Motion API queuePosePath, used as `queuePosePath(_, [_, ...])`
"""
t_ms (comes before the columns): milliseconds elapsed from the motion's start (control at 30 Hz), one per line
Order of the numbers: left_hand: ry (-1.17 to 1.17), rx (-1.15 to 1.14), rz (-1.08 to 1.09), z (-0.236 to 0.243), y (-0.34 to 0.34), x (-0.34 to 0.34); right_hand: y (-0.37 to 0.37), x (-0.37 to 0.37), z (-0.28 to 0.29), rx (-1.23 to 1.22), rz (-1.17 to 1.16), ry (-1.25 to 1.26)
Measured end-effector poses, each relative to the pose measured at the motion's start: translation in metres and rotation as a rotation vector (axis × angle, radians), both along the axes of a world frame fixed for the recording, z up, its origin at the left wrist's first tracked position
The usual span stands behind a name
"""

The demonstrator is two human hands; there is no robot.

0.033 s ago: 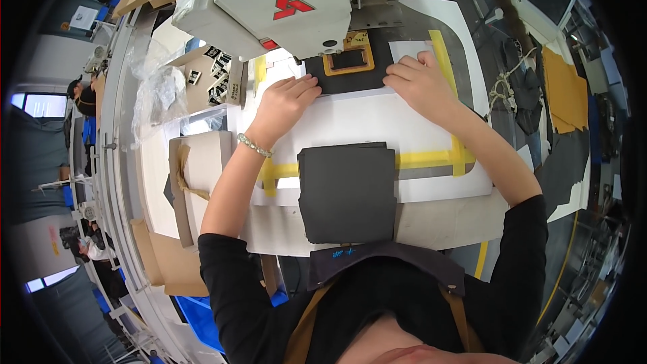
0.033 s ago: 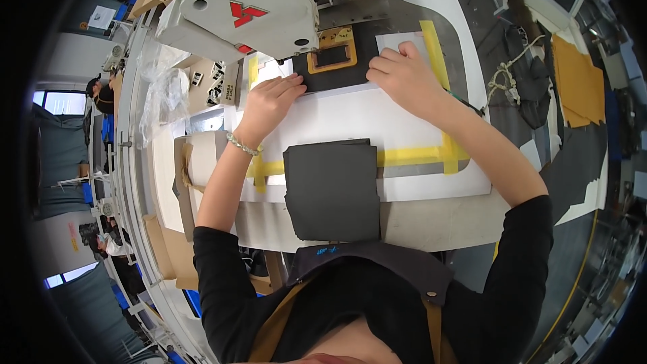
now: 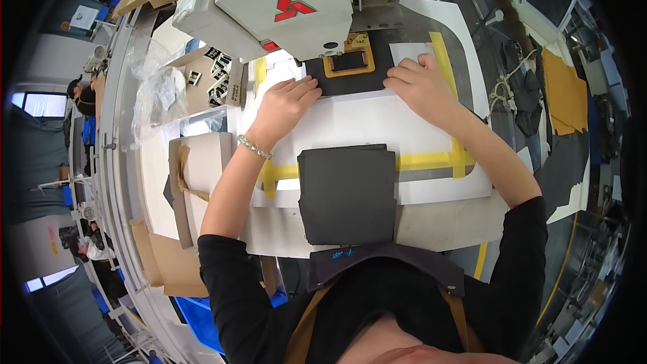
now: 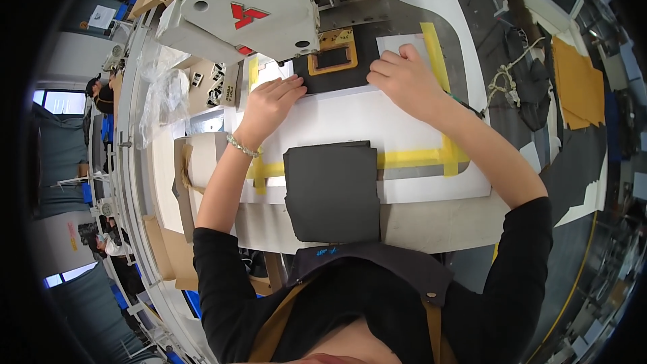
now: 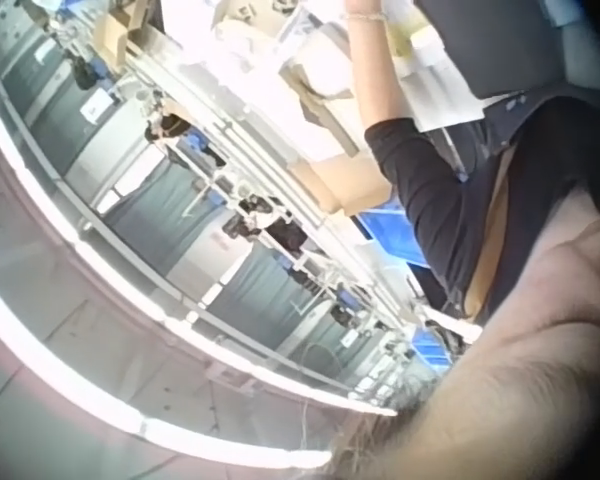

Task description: Sewing identification labels onto pieces of leather using a sewing machine.

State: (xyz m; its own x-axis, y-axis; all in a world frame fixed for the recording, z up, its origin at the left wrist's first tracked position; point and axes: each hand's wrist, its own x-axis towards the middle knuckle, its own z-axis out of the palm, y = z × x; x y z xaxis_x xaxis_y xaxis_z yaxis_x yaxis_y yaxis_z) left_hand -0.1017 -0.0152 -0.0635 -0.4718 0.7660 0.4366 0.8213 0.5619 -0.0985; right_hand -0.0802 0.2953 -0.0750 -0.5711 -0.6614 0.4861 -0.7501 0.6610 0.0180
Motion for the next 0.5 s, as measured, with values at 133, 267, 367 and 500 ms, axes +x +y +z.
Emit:
queuePosePath(133, [0.055, -0.116, -0.017, 0.004, -0.003, 0.005, 0.001, 0.003, 0.002, 0.029, 0.011, 0.030])
queuePosePath(267, [0.125, -0.144, -0.038, 0.000, 0.000, 0.008, 0.001, 0.006, 0.005, 0.044, 0.042, 0.083])
queuePosePath(367, [0.190, -0.179, -0.010, 0.000, 0.002, 0.011, -0.001, 0.004, 0.005, 0.042, 0.057, 0.118])
queuePosePath(500, [0.044, -0.086, 0.033, -0.001, 0.002, 0.012, 0.000, 0.005, 0.007, 0.046, 0.054, 0.094])
